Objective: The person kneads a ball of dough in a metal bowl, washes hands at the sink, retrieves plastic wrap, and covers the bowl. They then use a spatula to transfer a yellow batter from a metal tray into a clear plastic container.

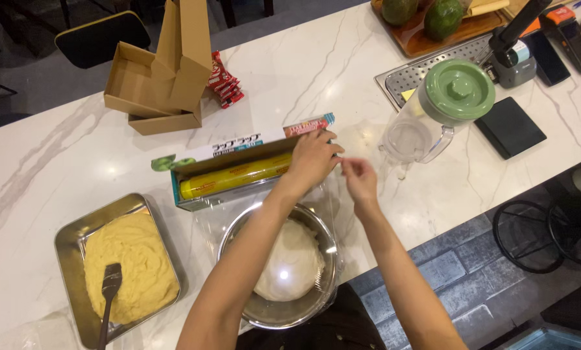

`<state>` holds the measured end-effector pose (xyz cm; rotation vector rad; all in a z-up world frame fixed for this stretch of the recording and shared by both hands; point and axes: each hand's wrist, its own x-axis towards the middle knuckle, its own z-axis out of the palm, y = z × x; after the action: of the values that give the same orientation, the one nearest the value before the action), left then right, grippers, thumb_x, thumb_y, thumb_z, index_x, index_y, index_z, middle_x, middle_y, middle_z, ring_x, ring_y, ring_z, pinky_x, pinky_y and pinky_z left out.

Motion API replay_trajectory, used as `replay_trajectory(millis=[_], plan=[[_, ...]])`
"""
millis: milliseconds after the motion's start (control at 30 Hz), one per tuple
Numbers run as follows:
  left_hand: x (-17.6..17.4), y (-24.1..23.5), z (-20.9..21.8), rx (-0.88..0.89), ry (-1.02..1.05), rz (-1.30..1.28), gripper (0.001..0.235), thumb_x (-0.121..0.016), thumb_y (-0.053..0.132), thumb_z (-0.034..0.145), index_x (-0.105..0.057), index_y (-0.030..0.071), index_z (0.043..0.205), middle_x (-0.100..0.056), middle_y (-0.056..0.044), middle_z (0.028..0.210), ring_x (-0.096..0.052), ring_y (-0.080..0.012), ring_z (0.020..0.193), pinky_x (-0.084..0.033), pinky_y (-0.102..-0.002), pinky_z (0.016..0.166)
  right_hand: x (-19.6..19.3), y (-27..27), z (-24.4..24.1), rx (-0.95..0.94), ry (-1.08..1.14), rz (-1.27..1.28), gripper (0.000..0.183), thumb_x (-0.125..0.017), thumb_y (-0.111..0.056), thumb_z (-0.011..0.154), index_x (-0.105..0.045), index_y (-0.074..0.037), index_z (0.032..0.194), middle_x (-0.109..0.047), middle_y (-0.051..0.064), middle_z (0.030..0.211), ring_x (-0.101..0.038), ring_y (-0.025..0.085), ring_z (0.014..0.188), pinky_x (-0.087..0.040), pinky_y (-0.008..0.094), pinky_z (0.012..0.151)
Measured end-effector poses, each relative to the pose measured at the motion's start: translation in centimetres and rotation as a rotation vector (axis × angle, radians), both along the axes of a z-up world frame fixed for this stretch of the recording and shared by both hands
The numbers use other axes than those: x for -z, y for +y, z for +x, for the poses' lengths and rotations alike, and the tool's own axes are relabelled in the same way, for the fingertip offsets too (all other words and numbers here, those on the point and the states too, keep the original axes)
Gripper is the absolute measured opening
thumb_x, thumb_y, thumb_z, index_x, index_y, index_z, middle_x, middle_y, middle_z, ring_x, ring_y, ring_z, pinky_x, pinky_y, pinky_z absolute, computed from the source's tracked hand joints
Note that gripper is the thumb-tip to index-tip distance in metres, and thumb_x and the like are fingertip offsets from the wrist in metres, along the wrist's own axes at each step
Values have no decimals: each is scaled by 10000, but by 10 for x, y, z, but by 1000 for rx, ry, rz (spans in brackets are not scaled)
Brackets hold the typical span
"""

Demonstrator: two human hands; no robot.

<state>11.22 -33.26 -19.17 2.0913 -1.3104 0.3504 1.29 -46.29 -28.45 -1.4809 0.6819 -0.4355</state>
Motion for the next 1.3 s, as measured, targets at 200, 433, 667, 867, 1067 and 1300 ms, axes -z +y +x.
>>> replay_trajectory(millis=[200,433,667,867,1067,1300], plan=[[12,-7,10,53,172,309,80,-754,219,807,-808,169,840,-713,-13,948,-700,-247,907,-553,-394,776,18,3,-4,-306,137,168,209,-717,-187,931,-761,-16,1042,-767,36,990,-668,97,933,-500,250,852],[13,50,19,63,113,348,123,-746,281,830,-814,187,871,-734,-20,919,-699,-262,923,-548,-436,790,8,0,-7,-352,178,150,222,-726,-198,924,-785,-27,1053,-776,33,990,-638,75,876,-459,233,769],[-5,209,21,-186,196,440,171,-707,273,840,-814,168,923,-746,-41,918,-708,-295,860,-553,-444,741,11,-4,-10,-403,150,159,255,-722,-262,909,-792,-67,1059,-760,6,983,-607,56,837,-400,245,670],[-29,310,-15,-521,10,301,123,-741,187,840,-804,125,924,-744,-84,869,-699,-307,847,-558,-442,777,9,-7,-13,-393,238,183,227,-695,-229,908,-778,-78,1056,-763,-9,979,-651,66,905,-413,254,686],[9,301,-76,-922,368,-38,242,-636,189,981,-778,107,1159,-759,-126,1010,-726,-284,822,-559,-398,719,0,0,-19,-355,279,199,277,-644,-238,975,-767,-50,1139,-748,37,999,-641,110,896,-412,278,682],[59,289,-118,-732,1479,-689,600,-449,485,1042,-534,49,1446,-713,-132,1292,-736,-191,981,-578,-312,824,-26,26,-81,-348,350,412,606,-396,-500,1048,-670,-24,1304,-751,110,1110,-676,178,953,-525,335,830]])
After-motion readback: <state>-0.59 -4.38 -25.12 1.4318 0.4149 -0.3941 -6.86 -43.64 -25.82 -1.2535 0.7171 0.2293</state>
